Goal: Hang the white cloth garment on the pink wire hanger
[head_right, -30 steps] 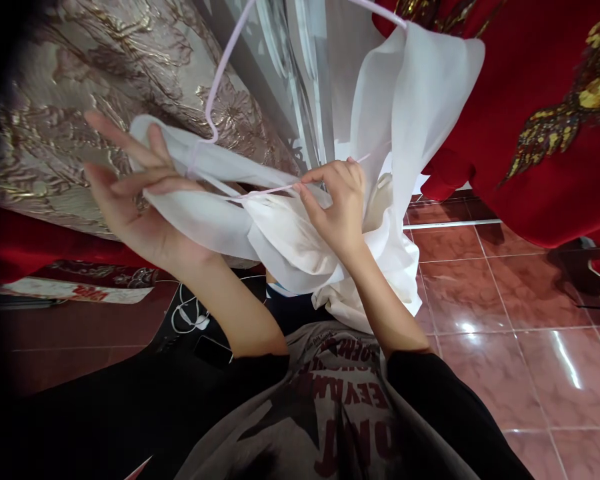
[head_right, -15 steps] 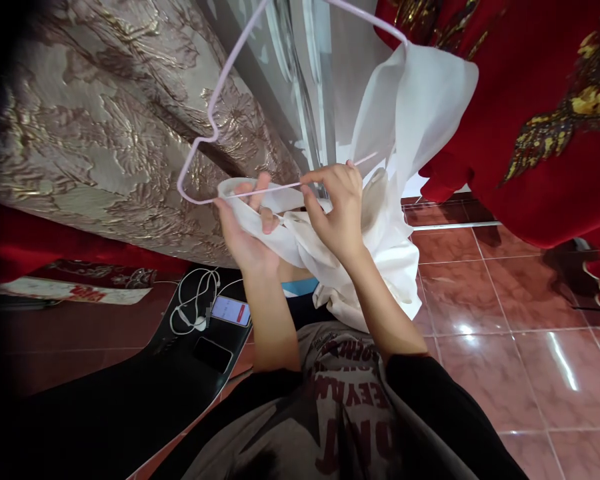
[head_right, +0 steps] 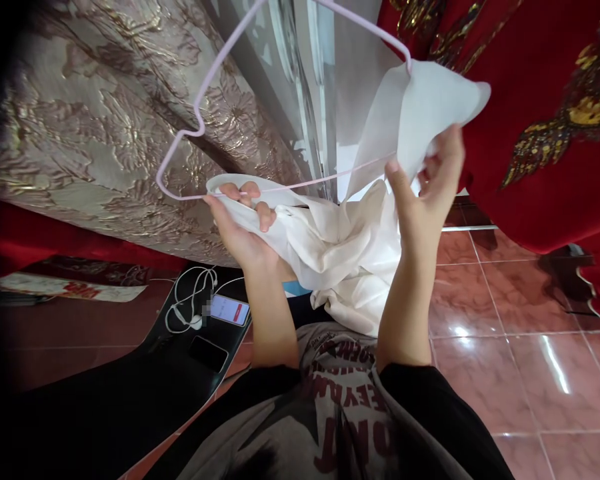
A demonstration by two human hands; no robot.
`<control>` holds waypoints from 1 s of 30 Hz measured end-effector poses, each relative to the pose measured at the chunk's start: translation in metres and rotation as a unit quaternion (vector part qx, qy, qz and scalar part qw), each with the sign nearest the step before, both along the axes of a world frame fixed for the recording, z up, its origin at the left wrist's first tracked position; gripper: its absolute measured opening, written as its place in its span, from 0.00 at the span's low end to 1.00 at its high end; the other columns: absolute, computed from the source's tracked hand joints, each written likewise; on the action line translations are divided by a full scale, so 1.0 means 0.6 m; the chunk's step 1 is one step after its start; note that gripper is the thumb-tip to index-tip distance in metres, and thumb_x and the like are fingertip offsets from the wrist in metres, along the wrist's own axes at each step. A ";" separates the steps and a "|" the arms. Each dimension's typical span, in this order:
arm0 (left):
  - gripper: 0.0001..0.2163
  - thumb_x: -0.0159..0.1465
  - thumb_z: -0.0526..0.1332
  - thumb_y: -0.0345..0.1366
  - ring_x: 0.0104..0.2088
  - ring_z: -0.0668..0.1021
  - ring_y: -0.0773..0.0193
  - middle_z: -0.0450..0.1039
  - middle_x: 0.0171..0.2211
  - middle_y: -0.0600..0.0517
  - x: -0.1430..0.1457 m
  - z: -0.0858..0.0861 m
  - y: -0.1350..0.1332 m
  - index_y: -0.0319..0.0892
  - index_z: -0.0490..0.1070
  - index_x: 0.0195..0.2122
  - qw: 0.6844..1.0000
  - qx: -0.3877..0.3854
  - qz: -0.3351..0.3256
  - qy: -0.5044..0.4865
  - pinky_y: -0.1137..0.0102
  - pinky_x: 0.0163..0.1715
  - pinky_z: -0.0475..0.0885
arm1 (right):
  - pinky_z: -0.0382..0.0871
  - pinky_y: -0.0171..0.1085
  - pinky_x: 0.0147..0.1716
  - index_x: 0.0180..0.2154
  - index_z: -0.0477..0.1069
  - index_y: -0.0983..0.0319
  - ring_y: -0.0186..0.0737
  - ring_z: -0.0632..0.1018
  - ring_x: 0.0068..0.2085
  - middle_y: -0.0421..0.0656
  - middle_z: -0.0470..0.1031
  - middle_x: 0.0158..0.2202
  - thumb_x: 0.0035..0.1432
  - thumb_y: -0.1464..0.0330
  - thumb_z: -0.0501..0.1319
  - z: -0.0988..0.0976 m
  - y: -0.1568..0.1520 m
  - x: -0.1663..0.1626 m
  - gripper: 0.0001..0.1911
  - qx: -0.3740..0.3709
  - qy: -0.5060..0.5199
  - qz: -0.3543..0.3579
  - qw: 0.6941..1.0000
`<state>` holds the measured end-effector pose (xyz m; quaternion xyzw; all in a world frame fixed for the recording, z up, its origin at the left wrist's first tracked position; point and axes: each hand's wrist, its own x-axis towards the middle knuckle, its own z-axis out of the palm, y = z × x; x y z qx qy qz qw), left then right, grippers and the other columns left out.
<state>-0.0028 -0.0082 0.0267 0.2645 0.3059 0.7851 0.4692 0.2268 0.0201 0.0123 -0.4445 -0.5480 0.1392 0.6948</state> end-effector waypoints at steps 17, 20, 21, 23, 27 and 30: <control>0.23 0.76 0.53 0.57 0.12 0.60 0.79 0.72 0.30 0.54 -0.004 -0.012 0.007 0.42 0.63 0.33 0.995 0.068 -0.043 -0.059 0.76 0.14 0.49 | 0.69 0.33 0.47 0.34 0.68 0.64 0.26 0.71 0.38 0.38 0.65 0.32 0.63 0.64 0.61 0.011 0.008 -0.011 0.09 -0.032 0.141 -0.076 0.987; 0.24 0.76 0.52 0.57 0.12 0.60 0.79 0.72 0.30 0.54 -0.003 -0.010 0.006 0.42 0.63 0.33 0.995 0.067 -0.046 -0.062 0.77 0.13 0.49 | 0.72 0.37 0.56 0.41 0.68 0.62 0.29 0.76 0.47 0.40 0.71 0.40 0.65 0.67 0.56 0.010 0.015 -0.002 0.06 -0.049 0.279 -0.012 0.959; 0.24 0.76 0.52 0.57 0.12 0.60 0.79 0.72 0.30 0.54 -0.003 -0.009 0.006 0.41 0.63 0.33 0.995 0.065 -0.045 -0.062 0.77 0.13 0.49 | 0.73 0.38 0.58 0.44 0.69 0.62 0.30 0.77 0.49 0.42 0.73 0.44 0.66 0.67 0.56 0.010 0.018 0.001 0.08 -0.060 0.308 0.014 0.949; 0.24 0.76 0.51 0.57 0.12 0.60 0.79 0.72 0.29 0.54 -0.002 -0.007 0.006 0.41 0.63 0.32 0.996 0.056 -0.038 -0.062 0.76 0.14 0.50 | 0.75 0.40 0.57 0.48 0.70 0.63 0.33 0.79 0.50 0.44 0.74 0.49 0.66 0.65 0.58 0.008 0.024 0.007 0.11 -0.086 0.326 0.078 0.938; 0.25 0.77 0.49 0.57 0.12 0.57 0.78 0.71 0.29 0.55 -0.001 -0.006 0.007 0.42 0.62 0.32 0.997 0.038 -0.026 -0.059 0.76 0.14 0.49 | 0.75 0.42 0.58 0.44 0.71 0.66 0.36 0.79 0.49 0.47 0.74 0.46 0.62 0.63 0.66 0.004 0.032 0.013 0.14 -0.132 0.298 0.185 0.927; 0.24 0.77 0.50 0.57 0.12 0.56 0.78 0.71 0.29 0.54 -0.001 -0.008 0.009 0.42 0.63 0.32 0.997 0.043 -0.020 -0.060 0.76 0.14 0.48 | 0.75 0.39 0.52 0.44 0.73 0.67 0.34 0.78 0.46 0.47 0.74 0.42 0.61 0.58 0.67 0.007 0.027 0.008 0.19 -0.149 0.260 0.171 0.938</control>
